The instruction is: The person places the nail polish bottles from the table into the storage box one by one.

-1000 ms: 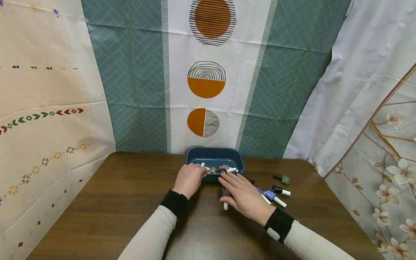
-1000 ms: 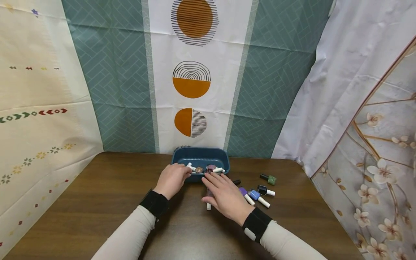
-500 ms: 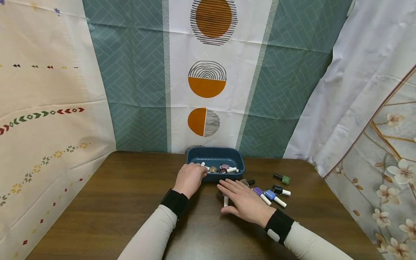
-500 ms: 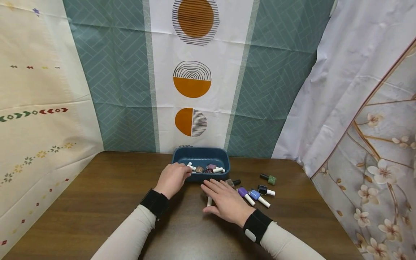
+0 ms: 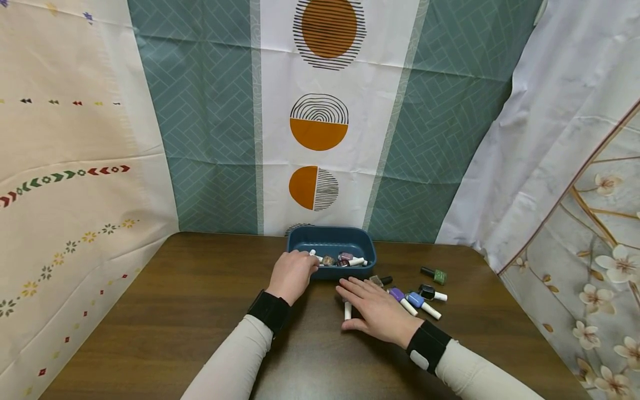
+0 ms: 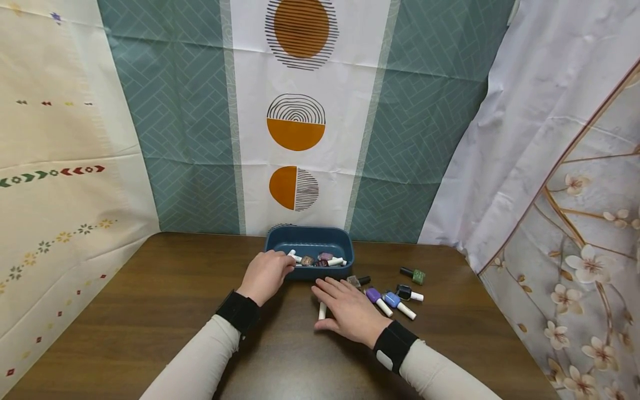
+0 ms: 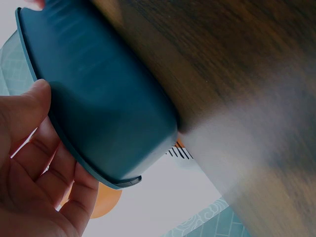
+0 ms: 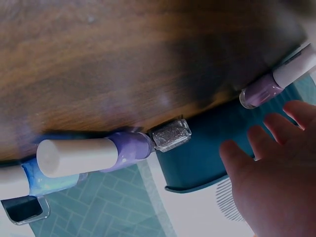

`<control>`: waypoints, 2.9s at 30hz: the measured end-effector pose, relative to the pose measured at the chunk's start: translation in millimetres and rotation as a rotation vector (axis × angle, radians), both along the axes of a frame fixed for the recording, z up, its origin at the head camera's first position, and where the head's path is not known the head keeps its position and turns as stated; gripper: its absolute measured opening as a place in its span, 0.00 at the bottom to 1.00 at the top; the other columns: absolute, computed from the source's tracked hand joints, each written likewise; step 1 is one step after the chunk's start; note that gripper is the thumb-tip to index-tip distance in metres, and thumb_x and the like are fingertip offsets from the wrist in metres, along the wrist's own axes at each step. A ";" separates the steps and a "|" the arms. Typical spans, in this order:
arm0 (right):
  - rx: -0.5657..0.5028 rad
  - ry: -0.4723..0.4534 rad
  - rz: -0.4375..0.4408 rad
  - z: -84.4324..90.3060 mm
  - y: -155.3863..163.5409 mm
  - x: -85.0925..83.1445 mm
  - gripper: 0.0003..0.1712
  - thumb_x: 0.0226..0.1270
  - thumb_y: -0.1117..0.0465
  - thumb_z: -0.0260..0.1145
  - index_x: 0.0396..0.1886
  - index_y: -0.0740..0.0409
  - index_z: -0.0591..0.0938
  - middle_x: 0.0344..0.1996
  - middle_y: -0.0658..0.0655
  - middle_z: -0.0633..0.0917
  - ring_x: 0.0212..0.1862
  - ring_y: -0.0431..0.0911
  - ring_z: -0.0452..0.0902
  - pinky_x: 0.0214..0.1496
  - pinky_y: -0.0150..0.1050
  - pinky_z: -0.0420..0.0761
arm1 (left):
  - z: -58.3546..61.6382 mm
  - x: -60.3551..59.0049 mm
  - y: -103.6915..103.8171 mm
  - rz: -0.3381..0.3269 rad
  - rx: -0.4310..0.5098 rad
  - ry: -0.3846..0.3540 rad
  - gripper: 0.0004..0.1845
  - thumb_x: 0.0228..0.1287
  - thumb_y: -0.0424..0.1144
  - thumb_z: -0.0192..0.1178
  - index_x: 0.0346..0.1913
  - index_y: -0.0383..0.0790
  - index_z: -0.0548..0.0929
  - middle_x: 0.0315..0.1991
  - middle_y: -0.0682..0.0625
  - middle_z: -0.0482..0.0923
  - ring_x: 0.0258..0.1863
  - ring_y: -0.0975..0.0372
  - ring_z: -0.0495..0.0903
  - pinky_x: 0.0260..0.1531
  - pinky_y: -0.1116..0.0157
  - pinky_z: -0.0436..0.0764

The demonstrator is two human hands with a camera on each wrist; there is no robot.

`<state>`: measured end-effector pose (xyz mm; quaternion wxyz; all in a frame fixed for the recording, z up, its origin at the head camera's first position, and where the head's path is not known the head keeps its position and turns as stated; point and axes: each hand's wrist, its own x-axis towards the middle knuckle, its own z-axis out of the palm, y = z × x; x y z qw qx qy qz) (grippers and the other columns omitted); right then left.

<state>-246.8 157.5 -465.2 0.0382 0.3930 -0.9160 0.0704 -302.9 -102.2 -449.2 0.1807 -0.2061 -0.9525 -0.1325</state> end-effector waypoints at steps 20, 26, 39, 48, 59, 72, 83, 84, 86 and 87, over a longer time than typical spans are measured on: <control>0.019 0.020 0.012 -6.5 1.0 -3.0 0.44 0.81 0.37 0.67 0.84 0.59 0.71 0.82 0.60 0.72 0.83 0.58 0.64 0.82 0.60 0.64 | 1.7 3.1 -1.2 -0.009 -0.021 0.059 0.04 0.76 0.40 0.73 0.46 0.47 0.96 0.36 0.52 0.90 0.38 0.55 0.85 0.45 0.54 0.83; 0.022 0.005 0.012 -5.5 0.1 -3.4 0.44 0.81 0.37 0.67 0.84 0.59 0.72 0.82 0.61 0.72 0.82 0.58 0.66 0.82 0.61 0.65 | 1.6 2.7 -1.0 -0.009 -0.020 0.049 0.04 0.75 0.40 0.74 0.46 0.47 0.96 0.36 0.52 0.89 0.38 0.55 0.85 0.44 0.55 0.83; 0.011 -0.008 0.009 -4.5 -1.1 -8.4 0.44 0.79 0.37 0.69 0.81 0.61 0.75 0.79 0.62 0.74 0.79 0.57 0.71 0.79 0.58 0.70 | 1.5 2.3 -1.1 -0.012 -0.009 0.045 0.04 0.75 0.40 0.74 0.46 0.47 0.96 0.36 0.52 0.89 0.37 0.55 0.84 0.43 0.55 0.82; 0.012 -0.040 -0.024 -2.2 -2.5 -9.9 0.44 0.78 0.36 0.70 0.80 0.60 0.76 0.79 0.66 0.75 0.78 0.60 0.72 0.77 0.60 0.73 | 2.2 2.4 -0.6 -0.015 -0.013 0.041 0.04 0.76 0.40 0.73 0.46 0.46 0.96 0.36 0.52 0.89 0.38 0.54 0.85 0.45 0.55 0.83; 0.002 -0.038 -0.036 -1.4 -4.1 -9.4 0.42 0.78 0.37 0.72 0.79 0.60 0.78 0.76 0.64 0.77 0.76 0.58 0.74 0.75 0.59 0.75 | 2.0 2.9 -0.8 -0.010 -0.016 0.048 0.04 0.76 0.40 0.73 0.46 0.47 0.96 0.38 0.52 0.90 0.39 0.55 0.85 0.45 0.55 0.83; 0.018 -0.008 -0.021 0.9 -5.8 -6.9 0.41 0.78 0.35 0.71 0.76 0.58 0.81 0.71 0.61 0.81 0.71 0.55 0.78 0.73 0.55 0.79 | 2.0 2.7 -1.7 -0.011 -0.017 0.043 0.04 0.76 0.40 0.73 0.47 0.47 0.96 0.36 0.52 0.89 0.38 0.55 0.85 0.45 0.55 0.83; 0.019 -0.006 -0.023 1.3 -4.6 -5.2 0.41 0.77 0.35 0.71 0.75 0.58 0.82 0.70 0.61 0.81 0.71 0.54 0.78 0.72 0.55 0.80 | 1.3 1.8 -1.8 -0.010 -0.019 0.045 0.04 0.76 0.40 0.73 0.47 0.47 0.96 0.37 0.52 0.90 0.39 0.54 0.85 0.47 0.54 0.84; 0.018 -0.006 -0.023 1.1 -4.3 -5.0 0.41 0.77 0.34 0.71 0.75 0.57 0.82 0.70 0.60 0.81 0.71 0.54 0.78 0.72 0.55 0.80 | 1.3 1.7 -1.8 -0.009 -0.019 0.045 0.04 0.76 0.40 0.73 0.47 0.47 0.96 0.37 0.52 0.90 0.39 0.54 0.86 0.47 0.53 0.84; 0.016 -0.003 -0.023 1.2 -3.7 -4.9 0.41 0.78 0.34 0.71 0.75 0.57 0.82 0.70 0.60 0.81 0.70 0.54 0.78 0.72 0.55 0.80 | 1.2 1.5 -1.7 -0.008 -0.017 0.043 0.04 0.76 0.40 0.73 0.47 0.47 0.96 0.37 0.52 0.90 0.39 0.54 0.86 0.48 0.53 0.84; 0.014 -0.004 -0.024 1.0 -3.5 -4.6 0.41 0.77 0.34 0.71 0.75 0.57 0.82 0.70 0.60 0.81 0.71 0.54 0.78 0.72 0.54 0.80 | 1.2 1.4 -1.6 -0.007 -0.016 0.039 0.05 0.76 0.40 0.73 0.47 0.47 0.96 0.37 0.52 0.90 0.39 0.54 0.85 0.48 0.53 0.84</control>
